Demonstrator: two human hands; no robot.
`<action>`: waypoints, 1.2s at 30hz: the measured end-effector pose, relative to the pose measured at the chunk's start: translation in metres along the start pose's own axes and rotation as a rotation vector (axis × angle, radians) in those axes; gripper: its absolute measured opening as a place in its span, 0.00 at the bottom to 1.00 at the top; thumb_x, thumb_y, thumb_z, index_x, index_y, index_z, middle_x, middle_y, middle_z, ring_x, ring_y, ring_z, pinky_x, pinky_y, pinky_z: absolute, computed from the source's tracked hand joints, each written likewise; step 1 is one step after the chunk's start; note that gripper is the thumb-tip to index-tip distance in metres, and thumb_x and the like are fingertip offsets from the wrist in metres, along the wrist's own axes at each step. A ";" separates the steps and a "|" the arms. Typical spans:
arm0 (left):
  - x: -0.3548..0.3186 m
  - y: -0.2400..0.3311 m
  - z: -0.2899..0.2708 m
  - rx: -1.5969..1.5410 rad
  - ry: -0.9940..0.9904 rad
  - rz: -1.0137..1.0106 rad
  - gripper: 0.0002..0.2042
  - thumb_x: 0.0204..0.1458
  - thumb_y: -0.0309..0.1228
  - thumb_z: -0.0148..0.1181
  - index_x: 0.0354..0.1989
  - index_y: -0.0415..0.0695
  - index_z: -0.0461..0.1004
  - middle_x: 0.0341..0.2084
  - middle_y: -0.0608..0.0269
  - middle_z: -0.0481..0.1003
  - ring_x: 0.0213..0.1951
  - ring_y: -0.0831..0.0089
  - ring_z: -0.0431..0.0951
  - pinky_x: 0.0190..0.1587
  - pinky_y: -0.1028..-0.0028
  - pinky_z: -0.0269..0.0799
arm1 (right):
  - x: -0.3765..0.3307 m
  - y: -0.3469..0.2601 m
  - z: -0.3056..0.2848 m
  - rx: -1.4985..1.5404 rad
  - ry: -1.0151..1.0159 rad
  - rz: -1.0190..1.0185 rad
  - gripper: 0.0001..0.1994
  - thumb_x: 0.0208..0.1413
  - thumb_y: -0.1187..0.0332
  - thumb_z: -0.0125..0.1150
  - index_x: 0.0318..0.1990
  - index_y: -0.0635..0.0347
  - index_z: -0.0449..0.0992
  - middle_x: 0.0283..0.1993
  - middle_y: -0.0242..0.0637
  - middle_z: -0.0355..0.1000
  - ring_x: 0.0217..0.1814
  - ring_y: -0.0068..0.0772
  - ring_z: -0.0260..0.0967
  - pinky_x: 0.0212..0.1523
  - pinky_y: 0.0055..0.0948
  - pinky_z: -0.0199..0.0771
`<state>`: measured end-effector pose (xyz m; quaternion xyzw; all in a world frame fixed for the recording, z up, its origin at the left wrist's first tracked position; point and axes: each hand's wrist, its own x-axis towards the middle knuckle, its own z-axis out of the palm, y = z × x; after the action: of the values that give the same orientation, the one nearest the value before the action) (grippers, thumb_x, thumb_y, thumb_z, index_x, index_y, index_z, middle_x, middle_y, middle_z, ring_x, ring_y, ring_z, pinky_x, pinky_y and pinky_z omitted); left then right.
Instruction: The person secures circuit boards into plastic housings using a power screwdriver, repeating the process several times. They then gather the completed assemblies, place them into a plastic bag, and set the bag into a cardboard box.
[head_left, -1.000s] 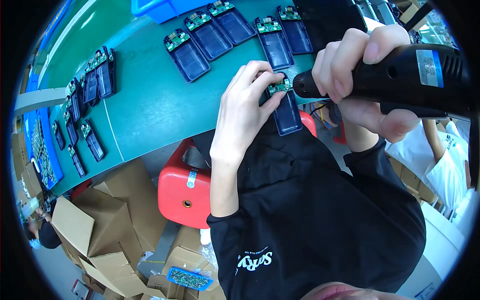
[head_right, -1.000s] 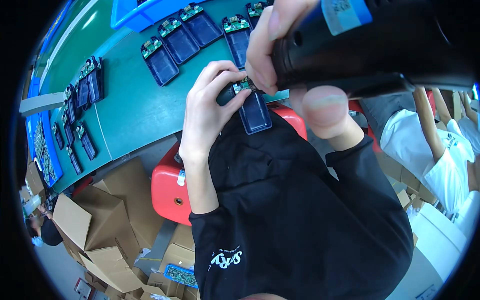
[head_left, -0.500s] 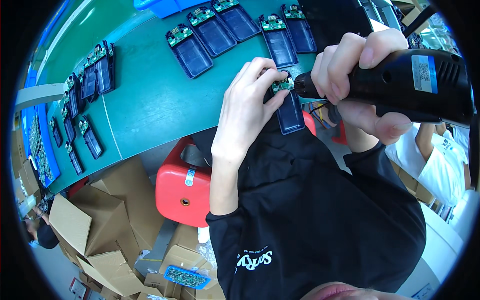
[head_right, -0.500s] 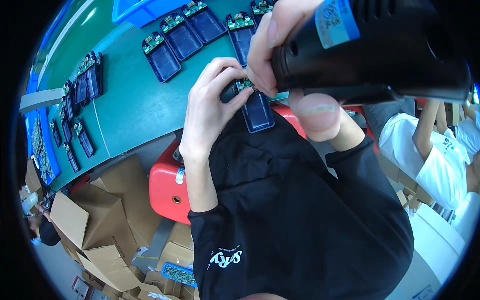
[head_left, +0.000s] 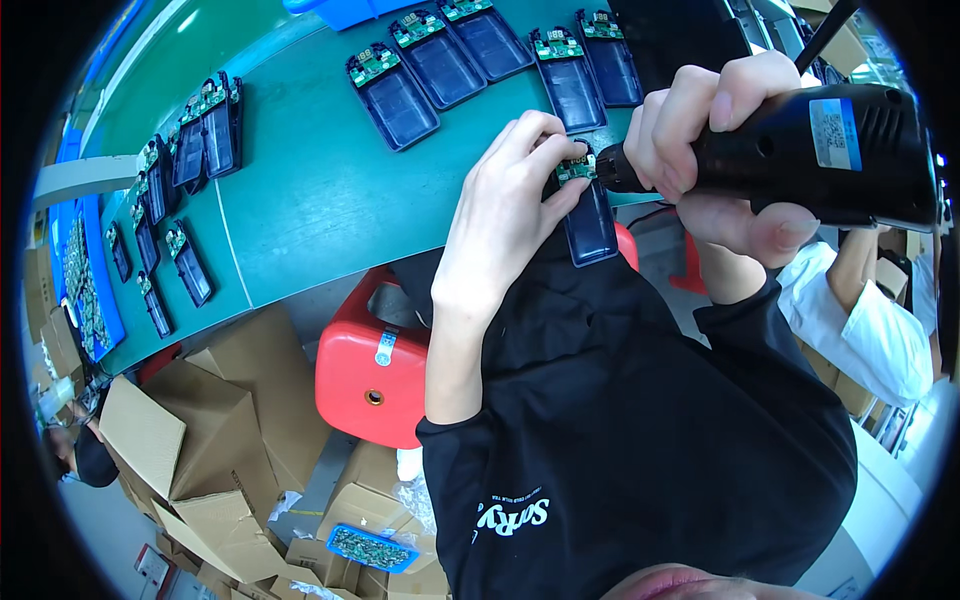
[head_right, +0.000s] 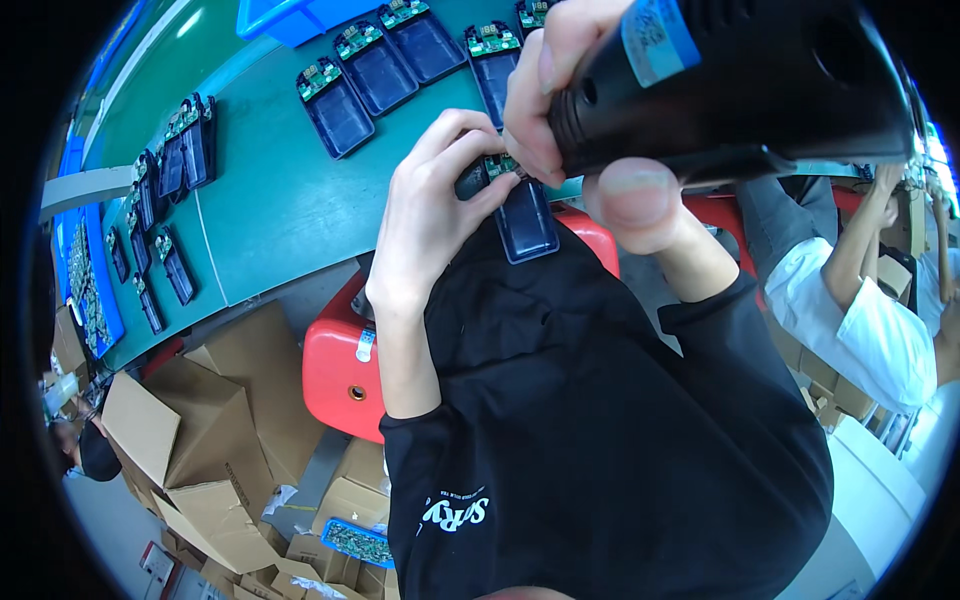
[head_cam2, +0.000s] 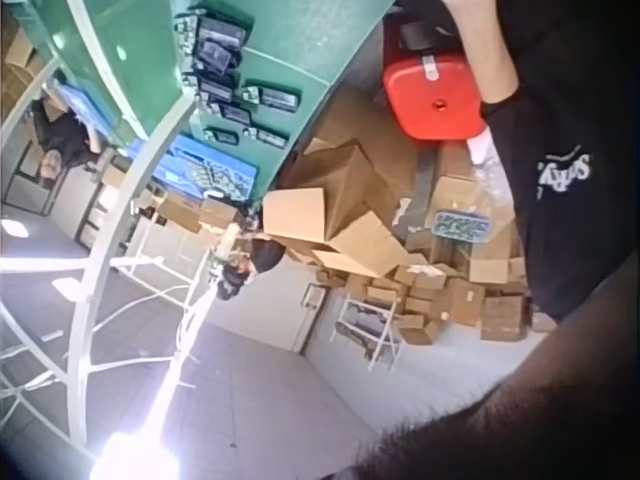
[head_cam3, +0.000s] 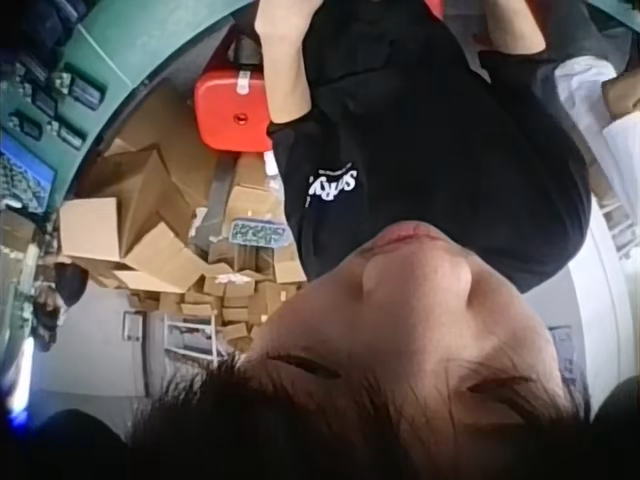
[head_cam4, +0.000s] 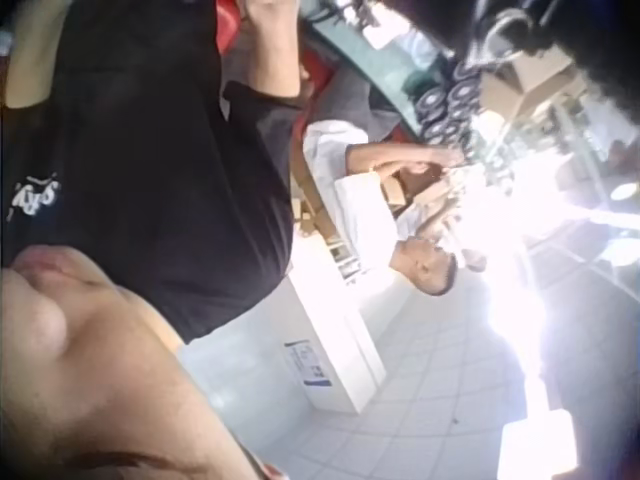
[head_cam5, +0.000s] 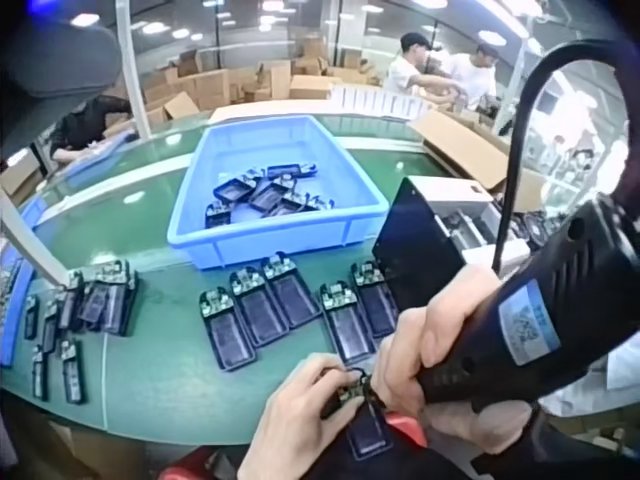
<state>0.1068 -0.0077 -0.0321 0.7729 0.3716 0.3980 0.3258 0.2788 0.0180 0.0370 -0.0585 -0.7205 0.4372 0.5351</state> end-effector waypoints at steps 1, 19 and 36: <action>0.001 0.001 -0.001 -0.001 -0.005 0.000 0.15 0.39 0.20 0.69 0.37 0.39 0.73 0.37 0.60 0.69 0.39 0.60 0.74 0.39 0.67 0.73 | 0.000 0.000 0.000 0.001 -0.001 -0.006 0.34 0.52 0.35 0.58 0.46 0.59 0.59 0.23 0.32 0.62 0.17 0.21 0.60 0.18 0.19 0.63; -0.036 -0.035 -0.120 0.660 0.318 -0.157 0.14 0.44 0.30 0.67 0.40 0.44 0.76 0.40 0.61 0.75 0.42 0.61 0.75 0.42 0.64 0.71 | -0.041 -0.047 -0.024 0.042 0.189 -0.060 0.35 0.46 0.43 0.70 0.46 0.59 0.57 0.26 0.33 0.65 0.20 0.24 0.63 0.23 0.23 0.66; 0.015 -0.073 -0.241 0.954 0.169 -0.053 0.21 0.52 0.23 0.60 0.56 0.48 0.71 0.54 0.56 0.71 0.55 0.55 0.71 0.58 0.65 0.67 | -0.061 -0.056 -0.040 -0.126 0.359 0.053 0.33 0.50 0.39 0.62 0.44 0.58 0.57 0.26 0.31 0.61 0.19 0.20 0.60 0.20 0.19 0.63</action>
<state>-0.1170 0.0920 0.0286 0.7914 0.5572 0.2363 -0.0864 0.3588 -0.0271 0.0332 -0.1878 -0.6378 0.3876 0.6385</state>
